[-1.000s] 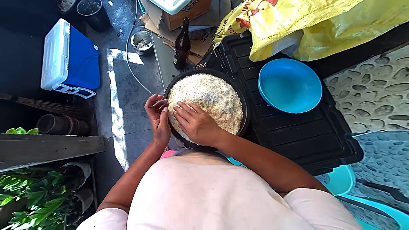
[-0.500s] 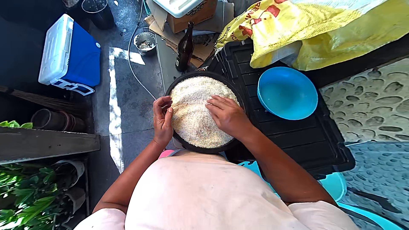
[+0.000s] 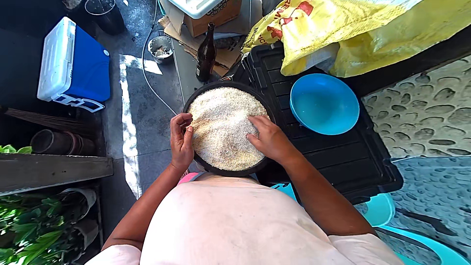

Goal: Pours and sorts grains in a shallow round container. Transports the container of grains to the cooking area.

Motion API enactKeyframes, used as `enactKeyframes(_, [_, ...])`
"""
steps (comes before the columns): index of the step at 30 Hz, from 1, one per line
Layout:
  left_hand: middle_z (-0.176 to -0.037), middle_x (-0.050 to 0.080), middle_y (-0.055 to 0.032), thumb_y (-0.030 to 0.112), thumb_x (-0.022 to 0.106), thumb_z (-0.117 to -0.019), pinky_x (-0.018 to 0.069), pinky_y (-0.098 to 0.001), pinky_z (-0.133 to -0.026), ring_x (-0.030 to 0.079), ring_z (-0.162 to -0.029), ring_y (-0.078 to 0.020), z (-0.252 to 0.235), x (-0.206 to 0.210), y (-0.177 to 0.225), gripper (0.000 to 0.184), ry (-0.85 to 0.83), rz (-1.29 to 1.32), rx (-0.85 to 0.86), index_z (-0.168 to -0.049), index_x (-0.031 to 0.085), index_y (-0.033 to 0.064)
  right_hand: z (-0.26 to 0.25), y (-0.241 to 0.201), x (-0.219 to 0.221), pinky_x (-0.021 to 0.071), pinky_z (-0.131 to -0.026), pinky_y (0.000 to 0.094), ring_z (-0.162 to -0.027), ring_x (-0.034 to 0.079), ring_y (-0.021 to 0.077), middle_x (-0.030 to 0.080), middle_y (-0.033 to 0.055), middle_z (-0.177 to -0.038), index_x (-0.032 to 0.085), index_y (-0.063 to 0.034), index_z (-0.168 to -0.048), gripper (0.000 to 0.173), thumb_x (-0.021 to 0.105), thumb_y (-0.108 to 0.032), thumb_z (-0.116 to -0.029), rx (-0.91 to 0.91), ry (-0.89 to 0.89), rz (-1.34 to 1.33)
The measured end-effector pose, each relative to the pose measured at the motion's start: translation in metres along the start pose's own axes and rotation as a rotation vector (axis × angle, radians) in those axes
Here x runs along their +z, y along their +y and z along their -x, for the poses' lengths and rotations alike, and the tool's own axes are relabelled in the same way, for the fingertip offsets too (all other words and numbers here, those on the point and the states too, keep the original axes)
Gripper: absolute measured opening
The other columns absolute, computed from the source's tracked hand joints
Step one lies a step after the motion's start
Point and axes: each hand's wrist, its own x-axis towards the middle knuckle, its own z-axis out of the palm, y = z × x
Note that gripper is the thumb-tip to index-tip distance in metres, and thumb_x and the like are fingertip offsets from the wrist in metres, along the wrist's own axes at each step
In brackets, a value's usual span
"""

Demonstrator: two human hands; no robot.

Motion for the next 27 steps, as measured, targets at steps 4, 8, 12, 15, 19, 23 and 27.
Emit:
enactKeyframes(4, [-0.133,0.055,-0.0130,0.011,0.038,-0.1041,0.0496,-0.0352,-0.104,0.058,-0.121,-0.0181,0.000,-0.001,0.002,0.034,-0.011,-0.011,-0.013,-0.133,0.051,-0.0014,-0.017,-0.024,0.013,0.0541,-0.101,0.0494,-0.121,0.064,0.0356,0.061,0.0231,-0.135,0.058,0.0040,-0.139,0.052,0.070,-0.002,-0.0891,-0.120,0.007,-0.024])
enactKeyframes(8, [-0.132,0.055,-0.0142,0.012,0.038,-0.1044,0.0502,-0.0359,-0.103,0.058,-0.121,-0.0192,0.000,-0.002,0.001,0.034,-0.026,-0.038,0.002,-0.133,0.051,-0.0024,-0.023,-0.036,0.006,0.0600,-0.093,0.0365,-0.115,0.068,0.0247,0.062,0.0168,-0.136,0.061,-0.0027,-0.138,0.044,0.067,-0.004,-0.0950,-0.294,0.017,-0.266])
enactKeyframes(12, [-0.132,0.055,-0.0159,0.009,0.038,-0.1037,0.0504,-0.0373,-0.104,0.059,-0.121,-0.0207,0.000,-0.001,-0.001,0.034,-0.031,-0.045,0.031,-0.132,0.051,-0.0037,-0.024,-0.029,-0.014,0.0623,-0.088,0.0317,-0.107,0.070,0.0183,0.063,0.0154,-0.133,0.065,-0.0007,-0.131,0.032,0.057,-0.003,-0.1005,-0.308,0.115,-0.372])
enactKeyframes(15, [-0.131,0.056,-0.0156,0.007,0.039,-0.1031,0.0509,-0.0372,-0.103,0.060,-0.119,-0.0207,0.000,-0.001,-0.003,0.032,-0.032,-0.057,0.049,-0.131,0.053,-0.0036,-0.016,-0.017,-0.022,0.0609,-0.089,0.0298,-0.107,0.069,0.0174,0.064,0.0145,-0.131,0.067,-0.0024,-0.127,0.028,0.056,-0.004,-0.1014,-0.272,0.157,-0.289])
enactKeyframes(19, [-0.128,0.058,-0.0158,0.006,0.040,-0.1024,0.0512,-0.0365,-0.103,0.060,-0.118,-0.0205,0.000,-0.001,-0.006,0.031,-0.040,-0.084,0.078,-0.129,0.054,-0.0039,-0.003,-0.008,-0.010,0.0553,-0.097,0.0352,-0.113,0.065,0.0231,0.067,0.0124,-0.126,0.072,-0.0049,-0.120,0.025,0.061,-0.010,-0.0985,-0.312,0.188,-0.210])
enactKeyframes(23, [-0.122,0.064,-0.0170,0.004,0.046,-0.0973,0.0500,-0.0401,-0.104,0.061,-0.117,-0.0246,0.000,0.002,0.000,0.029,-0.120,-0.267,0.140,-0.122,0.059,-0.0040,-0.007,-0.013,0.001,0.0506,-0.095,0.0375,-0.105,0.062,0.0246,0.071,0.0087,-0.109,0.077,-0.0084,-0.104,0.014,0.066,-0.014,-0.0964,-0.351,0.188,-0.145])
enactKeyframes(27, [-0.122,0.067,-0.0157,0.004,0.051,-0.0953,0.0475,-0.0406,-0.105,0.060,-0.119,-0.0271,0.000,0.004,0.003,0.029,-0.166,-0.405,0.195,-0.121,0.063,-0.0021,-0.019,-0.033,0.005,0.0515,-0.091,0.0372,-0.101,0.062,0.0254,0.070,0.0096,-0.105,0.077,-0.0073,-0.103,0.014,0.065,-0.014,-0.0973,-0.416,0.190,-0.103])
